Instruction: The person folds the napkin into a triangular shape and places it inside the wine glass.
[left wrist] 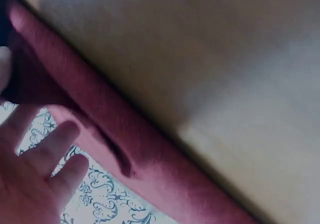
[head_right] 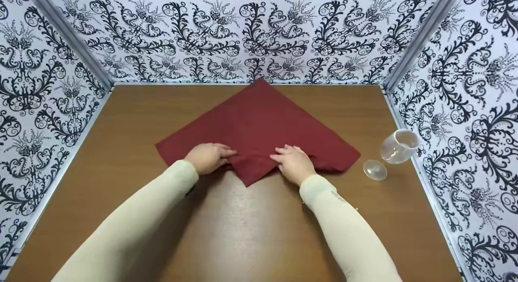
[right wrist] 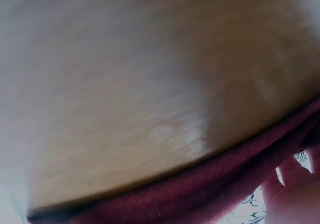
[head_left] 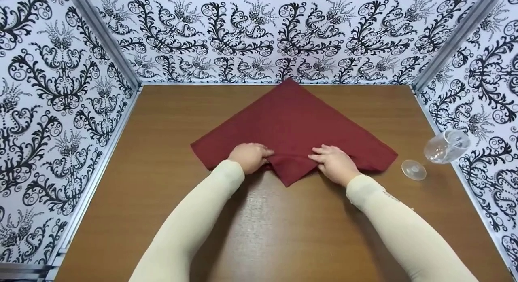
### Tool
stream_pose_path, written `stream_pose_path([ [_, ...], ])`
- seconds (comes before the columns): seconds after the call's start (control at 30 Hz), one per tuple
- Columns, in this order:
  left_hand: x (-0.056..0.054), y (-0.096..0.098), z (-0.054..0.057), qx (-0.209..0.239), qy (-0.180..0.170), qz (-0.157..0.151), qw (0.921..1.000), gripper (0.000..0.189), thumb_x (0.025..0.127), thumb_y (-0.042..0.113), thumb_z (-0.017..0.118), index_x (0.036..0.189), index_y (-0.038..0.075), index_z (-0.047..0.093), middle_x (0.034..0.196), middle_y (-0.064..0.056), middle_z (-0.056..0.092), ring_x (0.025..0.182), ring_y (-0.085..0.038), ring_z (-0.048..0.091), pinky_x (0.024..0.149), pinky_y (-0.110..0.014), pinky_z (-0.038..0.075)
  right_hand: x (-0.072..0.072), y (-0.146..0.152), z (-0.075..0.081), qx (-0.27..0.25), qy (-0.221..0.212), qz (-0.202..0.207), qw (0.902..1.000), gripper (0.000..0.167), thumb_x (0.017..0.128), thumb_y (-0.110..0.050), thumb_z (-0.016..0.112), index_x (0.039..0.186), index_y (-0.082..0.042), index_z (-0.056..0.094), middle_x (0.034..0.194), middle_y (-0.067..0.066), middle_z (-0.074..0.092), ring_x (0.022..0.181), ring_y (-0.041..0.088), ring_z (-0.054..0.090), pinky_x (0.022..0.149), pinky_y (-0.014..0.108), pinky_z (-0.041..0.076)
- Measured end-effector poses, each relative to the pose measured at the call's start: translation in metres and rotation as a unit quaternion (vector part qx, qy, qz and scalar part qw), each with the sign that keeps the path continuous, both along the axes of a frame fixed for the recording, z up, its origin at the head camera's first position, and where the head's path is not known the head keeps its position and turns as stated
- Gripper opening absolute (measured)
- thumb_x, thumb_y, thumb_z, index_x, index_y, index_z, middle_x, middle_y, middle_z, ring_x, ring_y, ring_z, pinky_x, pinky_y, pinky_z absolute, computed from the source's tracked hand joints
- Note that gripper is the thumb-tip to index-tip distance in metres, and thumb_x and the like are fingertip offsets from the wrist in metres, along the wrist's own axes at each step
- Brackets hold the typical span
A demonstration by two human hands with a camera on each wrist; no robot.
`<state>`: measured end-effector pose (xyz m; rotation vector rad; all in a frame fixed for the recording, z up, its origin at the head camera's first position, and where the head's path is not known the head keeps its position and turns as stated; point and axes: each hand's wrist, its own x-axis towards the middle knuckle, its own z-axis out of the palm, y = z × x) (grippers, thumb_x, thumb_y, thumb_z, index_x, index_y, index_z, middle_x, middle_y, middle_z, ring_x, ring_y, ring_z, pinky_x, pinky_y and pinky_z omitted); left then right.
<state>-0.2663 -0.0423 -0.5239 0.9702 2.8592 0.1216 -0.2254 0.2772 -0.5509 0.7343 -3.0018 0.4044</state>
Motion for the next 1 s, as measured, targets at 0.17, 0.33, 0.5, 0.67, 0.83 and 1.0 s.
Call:
stream_pose_path([
  [0.17,0.002,0.0,-0.006,-0.019,-0.017,-0.008,0.9996,0.035,0.105,0.025,0.063,0.139,0.029,0.071,0.147,0.008,0.066,0.137,-0.016,0.062,0.114,-0.039,0.05,0.002,-0.001,0.006,0.035,-0.053,0.012,0.9979,0.042,0.098,-0.009,0.065,0.139,-0.014,0.071,0.15,0.012,0.062,0.144,0.04,0.054,0.119,0.061,0.04],
  [0.33,0.002,-0.002,-0.008,-0.022,-0.02,-0.023,0.9993,0.033,0.106,0.029,0.061,0.136,0.028,0.073,0.147,0.008,0.065,0.133,-0.021,0.065,0.111,-0.043,0.051,0.005,-0.002,0.016,0.052,-0.086,0.024,0.9946,0.047,0.101,-0.024,0.069,0.147,-0.015,0.064,0.151,0.012,0.062,0.145,0.04,0.053,0.122,0.061,0.035],
  [0.5,0.0,-0.004,-0.007,-0.012,-0.026,-0.029,0.9992,0.031,0.106,0.028,0.059,0.132,0.027,0.076,0.137,0.006,0.073,0.125,-0.024,0.07,0.106,-0.046,0.055,0.007,-0.005,0.022,-0.015,-0.103,0.042,0.9936,0.05,0.1,-0.03,0.073,0.147,-0.017,0.064,0.149,0.012,0.064,0.143,0.038,0.056,0.121,0.059,0.038],
  [0.67,-0.007,-0.002,-0.001,0.013,-0.028,0.016,0.9994,0.03,0.106,0.026,0.06,0.131,0.03,0.076,0.128,0.003,0.077,0.12,-0.024,0.073,0.101,-0.046,0.057,-0.002,-0.007,0.022,-0.093,-0.116,-0.021,0.9886,0.038,0.103,-0.014,0.063,0.14,-0.015,0.07,0.143,0.012,0.068,0.137,0.033,0.062,0.114,0.054,0.047],
  [0.83,-0.006,0.009,0.004,0.031,-0.042,0.033,0.9981,0.043,0.105,0.032,0.063,0.148,0.034,0.063,0.144,0.004,0.068,0.131,-0.026,0.067,0.105,-0.049,0.055,-0.013,-0.01,0.018,-0.041,-0.121,-0.057,0.9902,0.039,0.104,-0.015,0.056,0.14,-0.01,0.069,0.146,0.017,0.065,0.142,0.041,0.055,0.121,0.061,0.037],
  [1.0,-0.003,0.017,0.0,0.024,-0.03,0.03,0.9988,0.032,0.106,0.037,0.062,0.136,0.037,0.072,0.136,0.007,0.073,0.128,-0.023,0.069,0.104,-0.048,0.056,-0.012,-0.016,0.018,-0.018,-0.09,-0.023,0.9955,0.047,0.101,-0.012,0.065,0.148,-0.011,0.062,0.155,0.016,0.057,0.148,0.042,0.048,0.125,0.063,0.03],
])
